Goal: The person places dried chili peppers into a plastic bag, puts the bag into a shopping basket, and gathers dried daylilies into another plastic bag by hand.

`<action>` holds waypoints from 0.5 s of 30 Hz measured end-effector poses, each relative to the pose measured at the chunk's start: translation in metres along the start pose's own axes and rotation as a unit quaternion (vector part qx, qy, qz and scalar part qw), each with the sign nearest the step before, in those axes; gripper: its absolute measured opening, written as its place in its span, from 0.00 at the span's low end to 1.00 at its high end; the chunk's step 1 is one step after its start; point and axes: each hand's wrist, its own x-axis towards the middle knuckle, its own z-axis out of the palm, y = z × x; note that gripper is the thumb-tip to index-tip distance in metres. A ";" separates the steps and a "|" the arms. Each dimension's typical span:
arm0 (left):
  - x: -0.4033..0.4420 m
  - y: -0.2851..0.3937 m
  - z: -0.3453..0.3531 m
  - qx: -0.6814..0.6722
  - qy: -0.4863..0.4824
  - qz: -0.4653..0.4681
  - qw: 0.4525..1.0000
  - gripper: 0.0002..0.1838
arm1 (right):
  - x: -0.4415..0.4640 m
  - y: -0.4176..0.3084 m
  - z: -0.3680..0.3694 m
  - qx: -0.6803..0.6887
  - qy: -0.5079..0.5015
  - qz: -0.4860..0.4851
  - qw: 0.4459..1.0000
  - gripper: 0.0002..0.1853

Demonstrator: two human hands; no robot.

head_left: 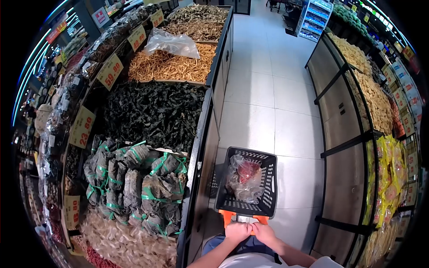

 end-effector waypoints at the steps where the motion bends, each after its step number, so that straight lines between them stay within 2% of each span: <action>1: 0.010 0.001 -0.004 -0.005 0.011 0.009 1.000 0.21 | 0.007 0.001 0.001 -0.001 0.007 -0.002 1.000 0.16; 3: 0.028 -0.002 -0.014 -0.010 0.017 0.032 0.999 0.21 | 0.023 0.001 0.004 -0.066 0.108 0.005 0.992 0.17; 6: 0.052 -0.012 -0.015 -0.035 0.000 0.076 0.996 0.21 | 0.047 0.000 -0.006 -0.043 0.170 -0.005 0.984 0.18; 10: 0.089 -0.021 -0.031 -0.069 0.038 0.093 0.993 0.21 | 0.074 -0.009 -0.026 -0.036 0.174 0.014 0.984 0.18; 11: 0.097 -0.021 -0.033 -0.064 -0.004 0.035 0.997 0.21 | 0.081 -0.010 -0.030 -0.035 0.177 0.012 0.984 0.18; 12: 0.106 -0.020 -0.038 -0.062 -0.004 0.035 0.997 0.21 | 0.087 -0.012 -0.035 -0.031 0.182 0.012 0.983 0.18; 15: 0.137 -0.020 -0.042 -0.021 -0.094 -0.009 0.995 0.23 | 0.110 -0.018 -0.052 -0.015 0.182 0.013 0.983 0.18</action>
